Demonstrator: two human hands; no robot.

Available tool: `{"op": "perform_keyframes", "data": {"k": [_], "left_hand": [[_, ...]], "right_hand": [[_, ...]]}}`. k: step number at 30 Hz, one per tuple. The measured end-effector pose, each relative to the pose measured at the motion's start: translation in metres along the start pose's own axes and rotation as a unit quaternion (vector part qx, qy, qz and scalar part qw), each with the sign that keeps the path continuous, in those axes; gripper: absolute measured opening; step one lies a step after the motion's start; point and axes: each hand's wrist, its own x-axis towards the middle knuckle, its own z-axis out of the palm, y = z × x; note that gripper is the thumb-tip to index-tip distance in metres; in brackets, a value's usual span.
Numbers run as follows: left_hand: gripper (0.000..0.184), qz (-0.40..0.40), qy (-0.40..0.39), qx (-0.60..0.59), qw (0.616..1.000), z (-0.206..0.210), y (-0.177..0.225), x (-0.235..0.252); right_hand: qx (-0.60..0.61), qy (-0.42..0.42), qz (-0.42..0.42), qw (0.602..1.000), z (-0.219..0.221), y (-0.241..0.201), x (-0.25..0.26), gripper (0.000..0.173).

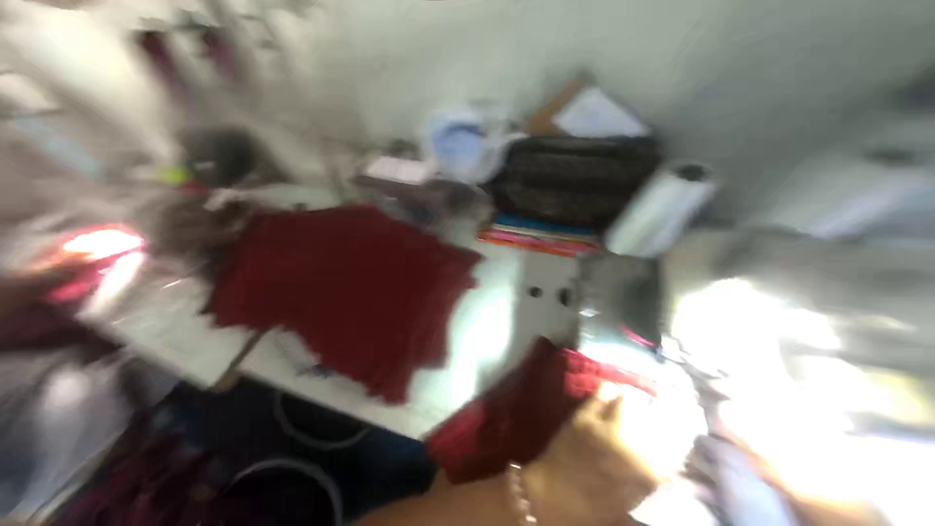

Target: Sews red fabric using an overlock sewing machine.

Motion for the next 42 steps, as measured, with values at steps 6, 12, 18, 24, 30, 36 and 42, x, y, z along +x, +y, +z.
{"op": "perform_keyframes", "data": {"k": [6, 12, 18, 24, 30, 36, 42], "left_hand": [[0.031, 0.076, -0.016, 0.037, 0.996, 0.022, -0.010, -0.009], [0.035, 0.089, -0.022, 0.053, 0.994, 0.020, -0.011, -0.010], [0.038, 0.086, -0.031, 0.058, 0.994, 0.018, -0.011, -0.009], [0.040, 0.063, -0.051, 0.040, 0.996, 0.015, -0.013, -0.003], [0.046, 0.045, -0.062, 0.046, 0.996, 0.017, -0.017, 0.002], [0.045, 0.044, -0.061, 0.043, 0.996, 0.018, -0.017, 0.002], [0.044, 0.042, -0.053, 0.033, 0.997, 0.018, -0.017, 0.001]], "right_hand": [[-0.109, 0.095, 0.004, 0.989, 0.002, -0.002, 0.000, 0.033], [-0.177, 0.105, -0.010, 0.978, 0.009, -0.004, 0.002, 0.029], [-0.253, 0.128, -0.060, 0.957, 0.019, 0.000, 0.006, 0.026], [-0.288, 0.154, -0.074, 0.942, 0.023, -0.003, 0.010, 0.029], [-0.307, 0.176, -0.079, 0.932, 0.025, -0.005, 0.015, 0.034], [-0.311, 0.174, -0.063, 0.932, 0.022, -0.003, 0.007, 0.031], [-0.312, 0.179, -0.066, 0.931, 0.027, -0.004, 0.012, 0.031]]}}
